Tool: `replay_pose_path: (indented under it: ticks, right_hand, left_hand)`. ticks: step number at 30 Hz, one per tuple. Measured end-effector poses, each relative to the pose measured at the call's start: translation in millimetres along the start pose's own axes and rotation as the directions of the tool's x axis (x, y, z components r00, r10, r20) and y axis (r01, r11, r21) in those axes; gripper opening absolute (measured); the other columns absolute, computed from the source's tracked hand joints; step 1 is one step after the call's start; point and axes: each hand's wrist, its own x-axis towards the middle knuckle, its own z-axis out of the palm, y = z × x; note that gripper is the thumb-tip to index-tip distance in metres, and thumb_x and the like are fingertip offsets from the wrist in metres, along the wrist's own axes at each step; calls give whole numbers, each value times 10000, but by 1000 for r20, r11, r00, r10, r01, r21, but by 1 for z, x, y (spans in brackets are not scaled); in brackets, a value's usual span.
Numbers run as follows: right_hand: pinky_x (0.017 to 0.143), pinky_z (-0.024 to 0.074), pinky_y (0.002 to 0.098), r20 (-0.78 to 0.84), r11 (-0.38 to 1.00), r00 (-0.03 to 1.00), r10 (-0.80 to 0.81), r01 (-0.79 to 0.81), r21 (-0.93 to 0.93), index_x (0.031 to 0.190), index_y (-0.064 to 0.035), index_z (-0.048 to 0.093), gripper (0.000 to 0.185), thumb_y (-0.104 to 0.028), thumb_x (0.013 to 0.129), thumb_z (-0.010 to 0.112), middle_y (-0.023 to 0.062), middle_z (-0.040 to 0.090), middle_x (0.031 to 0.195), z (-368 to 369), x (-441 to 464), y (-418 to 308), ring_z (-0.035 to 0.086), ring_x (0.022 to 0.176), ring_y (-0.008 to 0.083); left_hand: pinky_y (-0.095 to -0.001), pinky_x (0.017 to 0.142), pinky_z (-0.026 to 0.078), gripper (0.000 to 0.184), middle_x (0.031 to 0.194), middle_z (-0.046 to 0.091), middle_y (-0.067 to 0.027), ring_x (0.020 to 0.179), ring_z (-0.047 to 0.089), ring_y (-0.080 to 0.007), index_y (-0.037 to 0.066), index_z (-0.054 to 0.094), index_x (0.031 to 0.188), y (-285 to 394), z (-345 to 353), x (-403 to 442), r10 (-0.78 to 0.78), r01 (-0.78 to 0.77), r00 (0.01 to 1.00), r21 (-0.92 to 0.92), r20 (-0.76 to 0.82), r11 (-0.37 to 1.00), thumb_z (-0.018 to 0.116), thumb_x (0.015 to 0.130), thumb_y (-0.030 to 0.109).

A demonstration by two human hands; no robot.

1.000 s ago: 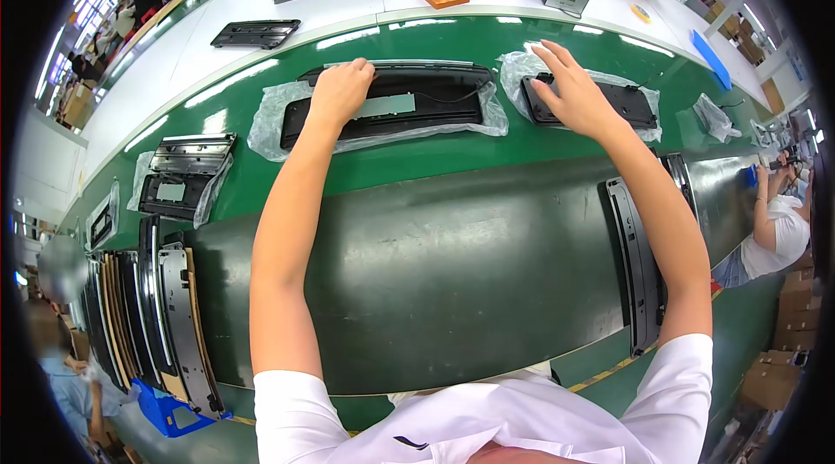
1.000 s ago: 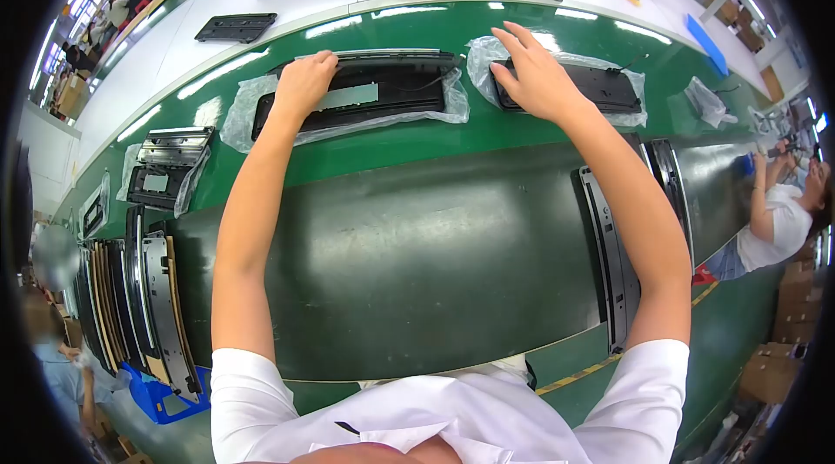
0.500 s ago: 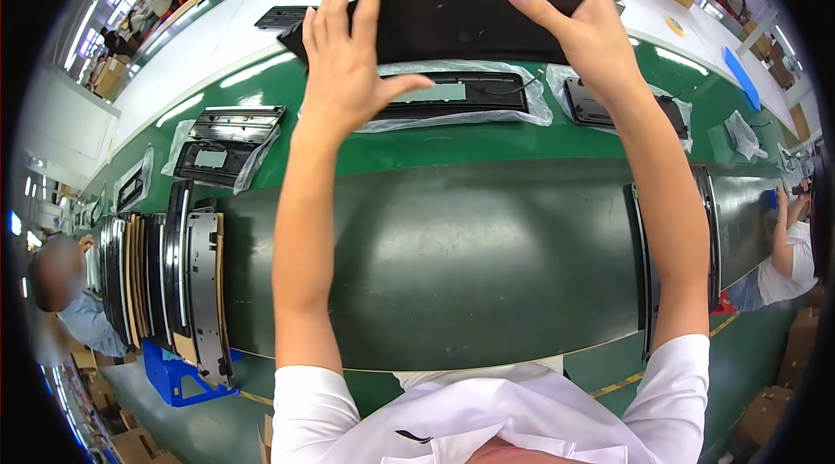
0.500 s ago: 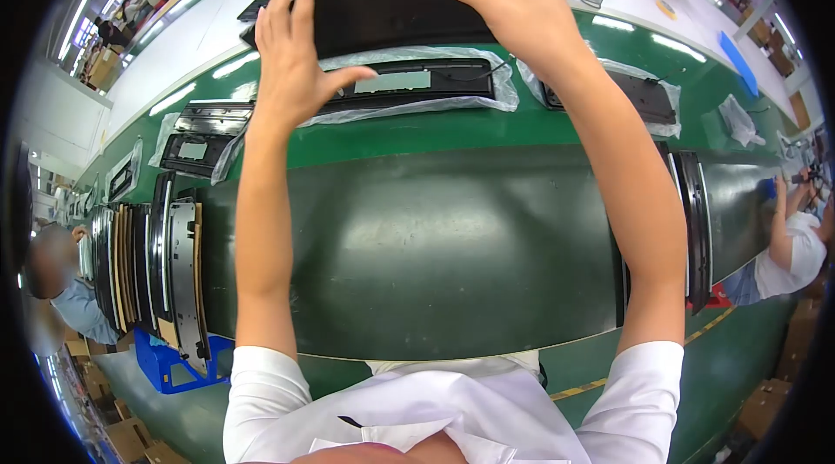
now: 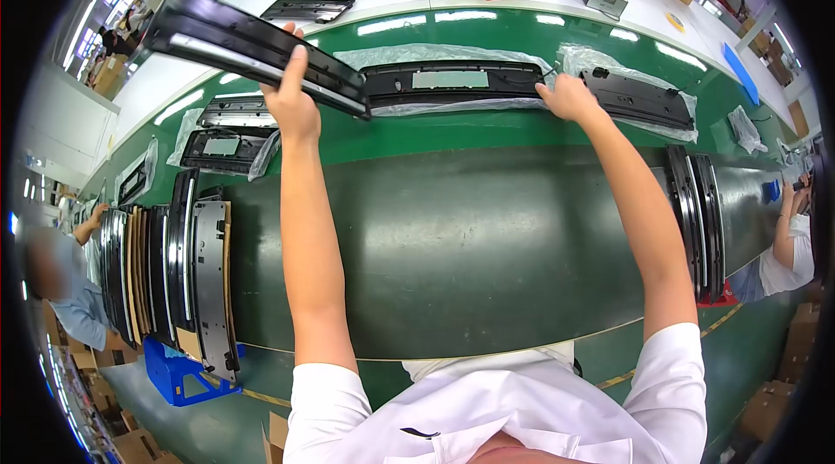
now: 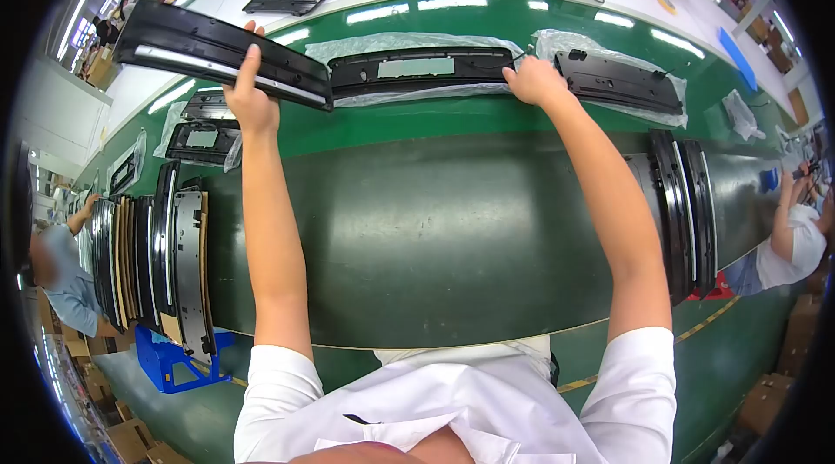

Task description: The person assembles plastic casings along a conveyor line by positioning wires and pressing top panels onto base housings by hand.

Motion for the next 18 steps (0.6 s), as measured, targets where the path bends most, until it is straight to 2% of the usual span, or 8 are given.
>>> replay_pose_path:
  ticks: [2, 3, 5, 7, 9, 10, 13, 18]
  right_hand:
    - [661, 645, 410, 392, 826, 910, 137, -323, 462, 1137, 85, 649, 413, -303, 997, 614, 283, 720, 1042, 26, 20, 9, 776, 814, 357]
    - [661, 645, 410, 390, 826, 911, 137, -322, 462, 1137, 85, 649, 413, -303, 997, 614, 283, 720, 1042, 31, 18, 6, 776, 814, 357]
    - [599, 651, 381, 197, 573, 960, 197, -276, 772, 1084, 114, 644, 301, -170, 994, 606, 271, 727, 1001, 43, 8, 4, 771, 702, 333]
    - [630, 664, 362, 228, 504, 958, 175, -286, 815, 1117, 143, 613, 256, -82, 1011, 552, 243, 712, 1058, 37, 3, -1, 776, 751, 301]
    - [685, 673, 352, 343, 216, 924, 170, -374, 902, 1203, 163, 566, 282, -54, 1042, 484, 223, 674, 1160, 35, 2, -3, 767, 857, 296]
    - [812, 668, 364, 357, 123, 926, 120, -370, 921, 1289, 150, 524, 320, -64, 1086, 399, 213, 635, 1236, 29, -3, -4, 741, 966, 314]
    - [907, 643, 385, 262, -37, 965, 3, -262, 964, 1320, 152, 506, 367, -110, 1120, 344, 225, 635, 1245, 31, -12, 0, 721, 1018, 322]
    - [955, 621, 405, 239, -63, 971, 21, -238, 969, 1361, 136, 492, 395, -135, 1134, 317, 224, 637, 1272, 33, -28, 6, 711, 1043, 313]
  left_hand:
    - [-352, 1087, 446, 428, 1357, 621, -129, 1272, 585, -217, -57, 553, 1387, 7, 3, -2, -55, 47, 997, -150, -52, 988, 633, 977, 38]
    - [-350, 1083, 448, 423, 1347, 623, -130, 1261, 588, -216, -56, 560, 1381, 7, -1, 0, -58, 48, 997, -169, -53, 984, 639, 977, 42]
    - [-344, 1078, 445, 411, 1331, 622, -123, 1241, 589, -209, -49, 567, 1372, -5, -10, 7, -44, 37, 997, -112, -66, 993, 642, 980, 47]
    - [-337, 1073, 443, 400, 1316, 621, -116, 1222, 589, -201, -43, 575, 1364, -10, -17, 8, -29, 24, 996, -55, -80, 998, 646, 983, 53]
    - [-326, 1055, 440, 383, 1281, 616, -96, 1186, 584, -182, -26, 586, 1352, -14, -25, 10, -46, 49, 993, 27, -112, 998, 658, 987, 65]
    - [-326, 1055, 440, 383, 1281, 616, -96, 1186, 584, -182, -26, 586, 1352, -15, -28, 10, -44, 47, 993, 27, -113, 999, 658, 987, 65]
    - [-309, 1028, 436, 409, 1206, 611, -69, 1118, 575, -161, -16, 576, 1358, -17, -34, 12, -2, 33, 989, 215, -145, 976, 691, 975, 70]
    - [-292, 916, 446, 358, 1071, 590, -39, 980, 573, -144, -4, 584, 1230, -14, -47, 18, -26, 64, 994, 380, -103, 923, 732, 922, 104]
